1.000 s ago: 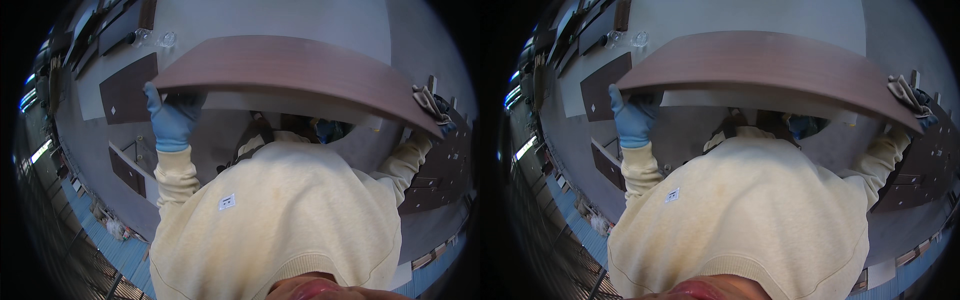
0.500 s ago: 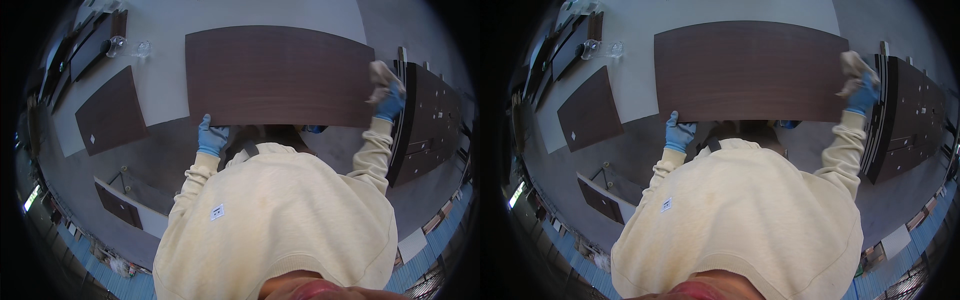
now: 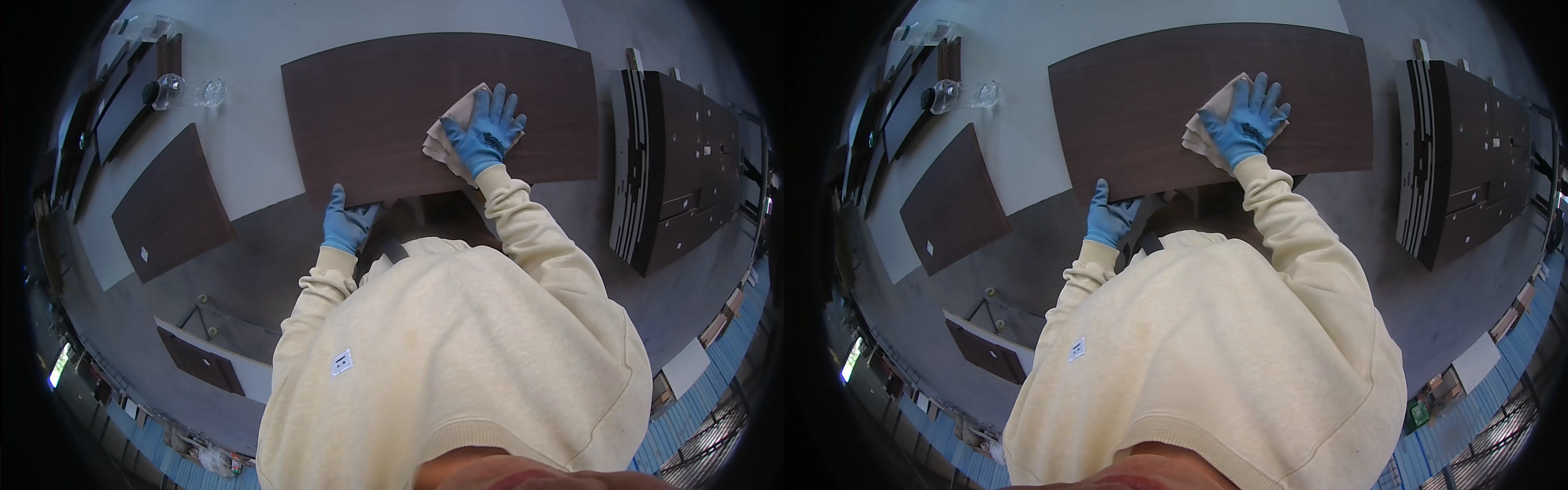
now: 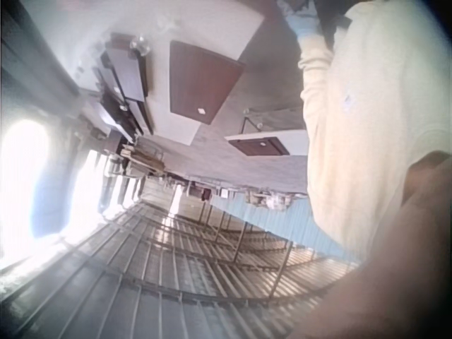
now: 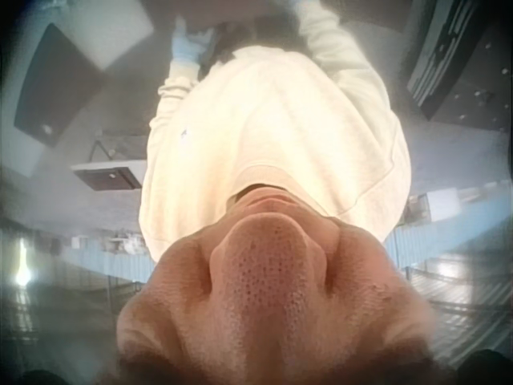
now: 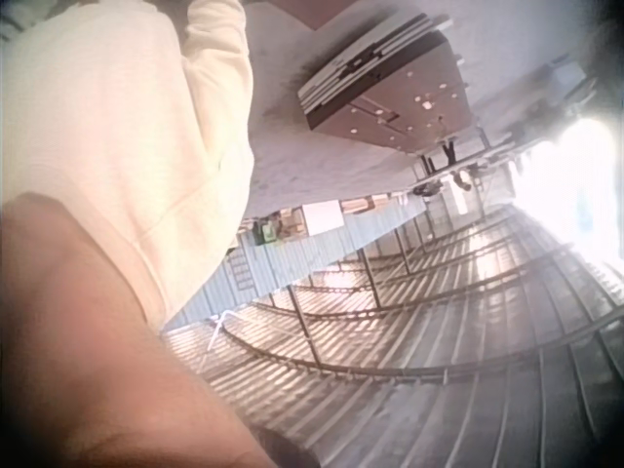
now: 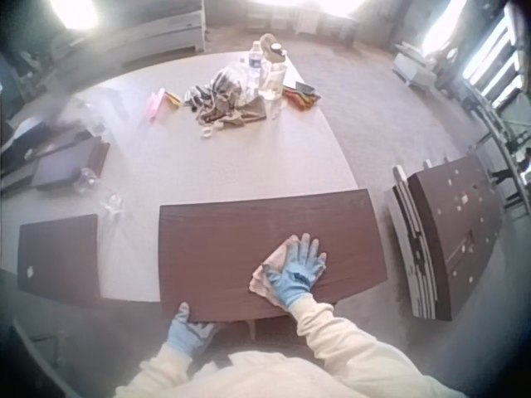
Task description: The person wipes brown wood panels with a cloth, occasionally pouring liquid from a bottle onto the cloth. They flip panels to clean both sides, stack cleaned panels, and move around the workspace to retrieve and place panels.
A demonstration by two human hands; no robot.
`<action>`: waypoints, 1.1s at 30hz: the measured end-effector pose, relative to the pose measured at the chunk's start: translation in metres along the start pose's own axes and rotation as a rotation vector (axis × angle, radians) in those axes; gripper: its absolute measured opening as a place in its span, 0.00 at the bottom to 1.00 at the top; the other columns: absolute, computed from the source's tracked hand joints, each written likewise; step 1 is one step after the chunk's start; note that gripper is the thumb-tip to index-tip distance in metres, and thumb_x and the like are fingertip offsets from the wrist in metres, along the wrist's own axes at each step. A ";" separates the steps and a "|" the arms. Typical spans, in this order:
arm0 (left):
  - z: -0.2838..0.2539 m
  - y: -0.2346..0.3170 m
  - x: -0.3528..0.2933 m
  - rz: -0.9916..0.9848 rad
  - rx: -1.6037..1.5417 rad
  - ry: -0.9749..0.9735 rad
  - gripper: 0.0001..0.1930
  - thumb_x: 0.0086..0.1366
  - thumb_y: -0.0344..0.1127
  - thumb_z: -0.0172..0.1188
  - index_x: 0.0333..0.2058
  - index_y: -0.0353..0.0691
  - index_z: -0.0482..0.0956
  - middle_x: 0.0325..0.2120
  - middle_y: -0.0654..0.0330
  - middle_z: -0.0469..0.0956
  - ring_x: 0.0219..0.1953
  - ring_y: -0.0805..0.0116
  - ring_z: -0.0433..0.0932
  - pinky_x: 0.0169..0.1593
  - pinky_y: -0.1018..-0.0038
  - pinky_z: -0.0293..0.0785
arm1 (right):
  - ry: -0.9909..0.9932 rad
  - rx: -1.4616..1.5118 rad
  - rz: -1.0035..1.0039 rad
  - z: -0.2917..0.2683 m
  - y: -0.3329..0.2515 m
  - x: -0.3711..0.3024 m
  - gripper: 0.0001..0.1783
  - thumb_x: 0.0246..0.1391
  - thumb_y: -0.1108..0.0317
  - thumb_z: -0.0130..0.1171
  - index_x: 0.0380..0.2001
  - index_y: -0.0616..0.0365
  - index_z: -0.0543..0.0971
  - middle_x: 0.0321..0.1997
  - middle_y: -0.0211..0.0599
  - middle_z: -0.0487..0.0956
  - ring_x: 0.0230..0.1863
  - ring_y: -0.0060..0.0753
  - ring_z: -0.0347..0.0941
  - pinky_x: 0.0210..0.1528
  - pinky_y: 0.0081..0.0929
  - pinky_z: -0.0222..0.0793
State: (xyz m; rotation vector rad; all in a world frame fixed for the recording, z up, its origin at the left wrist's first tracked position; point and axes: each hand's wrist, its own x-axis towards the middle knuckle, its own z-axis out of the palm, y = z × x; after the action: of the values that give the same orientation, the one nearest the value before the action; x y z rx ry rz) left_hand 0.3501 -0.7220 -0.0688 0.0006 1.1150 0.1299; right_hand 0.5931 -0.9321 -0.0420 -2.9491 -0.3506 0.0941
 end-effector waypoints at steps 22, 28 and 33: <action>0.092 0.220 -0.022 1.431 1.355 0.288 0.55 0.59 0.40 0.77 0.74 0.32 0.48 0.71 0.42 0.57 0.70 0.54 0.64 0.72 0.63 0.62 | -0.111 1.151 -0.020 0.004 -0.031 0.069 0.27 0.67 0.61 0.54 0.65 0.63 0.70 0.63 0.49 0.74 0.61 0.45 0.72 0.63 0.42 0.70; 0.179 0.371 0.096 1.662 0.884 0.337 0.62 0.46 0.37 0.85 0.71 0.32 0.49 0.68 0.42 0.60 0.67 0.54 0.65 0.74 0.66 0.58 | -0.578 2.187 0.299 -0.046 -0.020 0.075 0.28 0.73 0.56 0.50 0.67 0.64 0.70 0.59 0.42 0.78 0.57 0.36 0.77 0.61 0.33 0.75; 0.212 0.392 0.119 1.716 0.694 0.107 0.38 0.48 0.31 0.82 0.56 0.39 0.70 0.50 0.57 0.77 0.46 0.65 0.79 0.56 0.73 0.79 | -0.538 2.119 0.387 -0.051 -0.012 0.078 0.27 0.73 0.56 0.51 0.65 0.64 0.71 0.60 0.40 0.78 0.59 0.34 0.76 0.63 0.30 0.72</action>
State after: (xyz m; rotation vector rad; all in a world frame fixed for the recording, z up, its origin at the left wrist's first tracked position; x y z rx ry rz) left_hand 0.5513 -0.3070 -0.0563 1.5963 0.9314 1.2568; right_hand 0.6698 -0.9104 0.0071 -0.7963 0.2333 0.7204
